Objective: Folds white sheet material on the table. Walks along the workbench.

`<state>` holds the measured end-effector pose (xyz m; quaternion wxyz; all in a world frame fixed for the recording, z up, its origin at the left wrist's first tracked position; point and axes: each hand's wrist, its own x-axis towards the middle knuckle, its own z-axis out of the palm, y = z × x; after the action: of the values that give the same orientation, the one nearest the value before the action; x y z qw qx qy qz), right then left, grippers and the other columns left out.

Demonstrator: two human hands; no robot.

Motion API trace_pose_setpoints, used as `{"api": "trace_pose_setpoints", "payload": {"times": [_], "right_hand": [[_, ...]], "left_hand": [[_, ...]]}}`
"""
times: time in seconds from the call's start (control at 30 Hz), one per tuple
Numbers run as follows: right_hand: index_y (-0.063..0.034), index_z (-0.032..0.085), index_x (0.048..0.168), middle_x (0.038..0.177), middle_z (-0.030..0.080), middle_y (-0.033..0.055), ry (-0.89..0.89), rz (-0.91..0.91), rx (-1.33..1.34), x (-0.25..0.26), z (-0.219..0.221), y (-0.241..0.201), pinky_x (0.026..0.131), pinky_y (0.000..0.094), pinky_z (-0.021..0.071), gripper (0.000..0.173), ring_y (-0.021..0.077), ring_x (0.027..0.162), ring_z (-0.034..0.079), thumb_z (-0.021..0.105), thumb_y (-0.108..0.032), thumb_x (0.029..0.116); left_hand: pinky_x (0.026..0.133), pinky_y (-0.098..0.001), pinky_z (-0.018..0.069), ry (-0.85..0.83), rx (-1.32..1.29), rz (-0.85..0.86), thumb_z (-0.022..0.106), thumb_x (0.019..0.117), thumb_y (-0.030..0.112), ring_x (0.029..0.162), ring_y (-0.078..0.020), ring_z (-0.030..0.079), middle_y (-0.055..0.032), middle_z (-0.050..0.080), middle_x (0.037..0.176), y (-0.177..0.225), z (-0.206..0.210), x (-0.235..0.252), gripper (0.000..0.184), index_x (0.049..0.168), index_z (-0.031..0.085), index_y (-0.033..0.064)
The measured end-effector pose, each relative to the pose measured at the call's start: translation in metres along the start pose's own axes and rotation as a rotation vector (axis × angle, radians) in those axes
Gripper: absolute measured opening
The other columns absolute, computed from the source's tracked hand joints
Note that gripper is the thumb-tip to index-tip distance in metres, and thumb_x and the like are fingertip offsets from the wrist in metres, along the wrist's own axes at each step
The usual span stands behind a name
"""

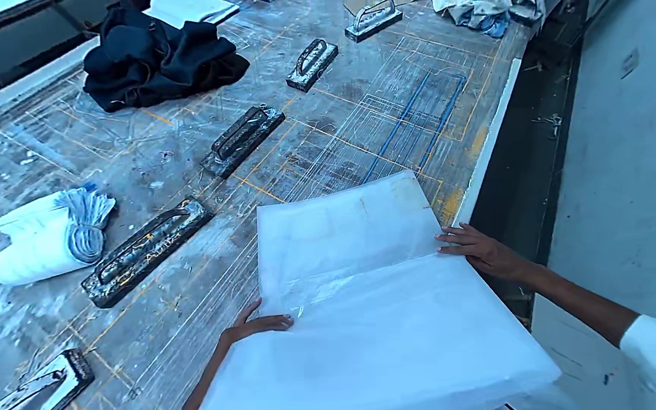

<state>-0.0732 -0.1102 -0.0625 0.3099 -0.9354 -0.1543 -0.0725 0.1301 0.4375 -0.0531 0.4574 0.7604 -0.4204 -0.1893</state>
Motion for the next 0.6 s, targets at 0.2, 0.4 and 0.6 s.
{"api": "trace_pose_setpoints", "payload": {"times": [0.2,0.4,0.6], "right_hand": [[-0.0173,0.078,0.104,0.108,0.075,-0.0057,0.233,0.142,0.170,-0.006,0.030,-0.025,0.102,0.0409,0.0418,0.027,0.0139,0.111,0.062,0.055,-0.030,0.0980],[-0.0077,0.073,0.089,0.083,0.059,0.0015,0.312,0.656,0.472,0.011,0.041,-0.037,0.070,0.0288,0.0484,0.025,0.0105,0.076,0.056,0.067,-0.029,0.0990],[-0.0078,0.069,0.077,0.071,0.053,0.0005,0.364,0.688,0.512,0.015,0.052,-0.028,0.063,0.0277,0.0449,0.035,0.0102,0.065,0.052,0.064,-0.033,0.1005]], "left_hand": [[0.103,-0.0308,0.0505,0.346,-0.102,-0.497,0.064,0.0969,0.016,0.115,-0.0126,0.064,-0.0183,0.067,0.121,-0.001,0.012,-0.030,0.041,0.127,0.059,-0.0122],[0.083,-0.0257,0.0605,0.484,-0.273,-0.498,0.076,0.0831,0.040,0.089,-0.0043,0.072,0.0035,0.074,0.096,0.029,0.023,0.011,0.051,0.115,0.062,0.0023],[0.077,-0.0287,0.0623,0.613,-0.309,-0.566,0.074,0.0857,0.011,0.080,-0.0130,0.074,-0.0061,0.076,0.088,0.030,0.034,0.017,0.027,0.109,0.069,-0.0018]]}}
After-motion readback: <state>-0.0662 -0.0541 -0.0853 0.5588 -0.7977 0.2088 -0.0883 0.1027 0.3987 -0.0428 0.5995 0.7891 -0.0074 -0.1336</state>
